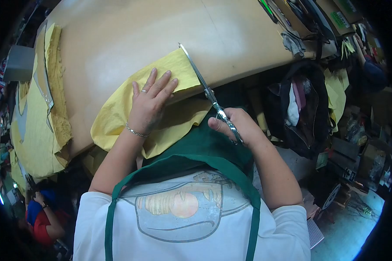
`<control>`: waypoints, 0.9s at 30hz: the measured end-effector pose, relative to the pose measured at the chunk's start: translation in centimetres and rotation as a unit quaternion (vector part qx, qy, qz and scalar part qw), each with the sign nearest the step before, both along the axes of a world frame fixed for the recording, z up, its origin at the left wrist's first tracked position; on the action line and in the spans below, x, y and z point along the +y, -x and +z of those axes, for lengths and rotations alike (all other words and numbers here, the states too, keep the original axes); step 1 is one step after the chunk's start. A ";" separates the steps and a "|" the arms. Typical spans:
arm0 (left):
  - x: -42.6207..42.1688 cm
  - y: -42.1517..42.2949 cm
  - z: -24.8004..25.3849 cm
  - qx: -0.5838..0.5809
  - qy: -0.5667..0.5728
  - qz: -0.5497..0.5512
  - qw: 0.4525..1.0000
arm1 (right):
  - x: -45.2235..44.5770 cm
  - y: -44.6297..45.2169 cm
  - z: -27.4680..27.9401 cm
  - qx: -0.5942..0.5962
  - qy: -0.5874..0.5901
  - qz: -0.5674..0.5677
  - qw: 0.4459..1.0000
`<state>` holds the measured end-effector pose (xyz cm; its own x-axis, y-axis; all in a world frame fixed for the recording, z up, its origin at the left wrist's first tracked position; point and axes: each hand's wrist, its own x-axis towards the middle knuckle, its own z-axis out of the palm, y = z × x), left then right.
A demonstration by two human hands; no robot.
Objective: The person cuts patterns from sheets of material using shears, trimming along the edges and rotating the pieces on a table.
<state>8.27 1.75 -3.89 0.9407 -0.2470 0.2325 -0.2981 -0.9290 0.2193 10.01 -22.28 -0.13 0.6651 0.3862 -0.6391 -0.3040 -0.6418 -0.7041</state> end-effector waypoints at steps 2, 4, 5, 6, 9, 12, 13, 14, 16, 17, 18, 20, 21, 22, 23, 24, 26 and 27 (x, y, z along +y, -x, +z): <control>0.0 -0.1 -0.1 -0.004 -0.001 -0.001 1.000 | -0.1 0.2 0.1 -0.010 0.031 0.007 0.999; 0.0 -0.1 -0.1 -0.003 0.007 -0.002 1.000 | -0.1 0.7 0.1 0.002 0.038 -0.005 0.999; 0.0 -0.1 -0.1 -0.004 0.010 -0.002 1.000 | -0.1 0.8 0.0 0.006 0.040 -0.011 0.999; 0.0 -0.1 -0.1 -0.004 0.008 -0.004 1.000 | -0.1 0.9 -0.2 0.002 0.030 -0.012 0.999; 0.1 -0.1 -0.2 -0.006 0.001 -0.008 1.000 | 0.0 0.7 -0.3 -0.009 0.007 -0.013 1.000; 0.2 -0.1 -0.4 -0.015 0.001 -0.015 1.000 | 0.6 -0.3 0.1 -0.018 0.003 -0.016 1.000; 0.2 -0.1 -0.4 -0.016 0.003 -0.015 1.000 | 0.9 -0.7 -0.1 -0.021 0.005 -0.016 1.000; 0.2 0.0 -0.4 -0.017 0.005 -0.014 1.000 | 1.1 -0.9 -0.2 -0.024 0.008 -0.014 1.000; 0.1 0.1 -0.2 -0.009 0.022 -0.004 1.000 | 1.6 -1.1 0.4 -0.001 0.032 -0.034 0.999; 0.0 0.1 -0.1 -0.006 0.030 0.001 1.000 | 1.9 -1.3 0.6 0.010 0.044 -0.044 0.998; 0.0 0.0 0.0 -0.017 0.032 0.006 0.999 | 1.7 -1.5 0.3 -0.058 0.058 -0.042 0.996; -0.1 0.0 0.1 -0.039 0.035 0.017 0.998 | 1.1 -2.0 -0.8 -0.192 0.085 -0.037 0.977; 0.1 -0.1 0.0 -0.052 0.085 0.022 0.995 | 1.6 -2.8 0.6 -0.275 0.074 -0.063 0.957; 0.4 -0.4 -0.1 -0.067 0.135 0.027 0.988 | 1.6 -4.1 0.5 -0.323 0.072 -0.078 0.940; 0.7 -0.8 0.1 -0.083 0.182 0.032 0.979 | 1.9 -5.7 1.4 -0.365 0.087 -0.075 0.924; 1.2 -1.3 0.4 -0.077 0.237 0.077 0.965 | 2.3 -7.5 1.5 -0.390 0.131 -0.081 0.908; 2.9 -2.7 1.5 -0.073 0.338 0.174 0.922 | 2.9 -11.6 1.1 -0.433 0.201 -0.075 0.875; 4.4 -3.6 2.4 -0.115 0.321 0.201 0.918 | 3.1 -13.3 0.1 -0.453 0.229 -0.064 0.859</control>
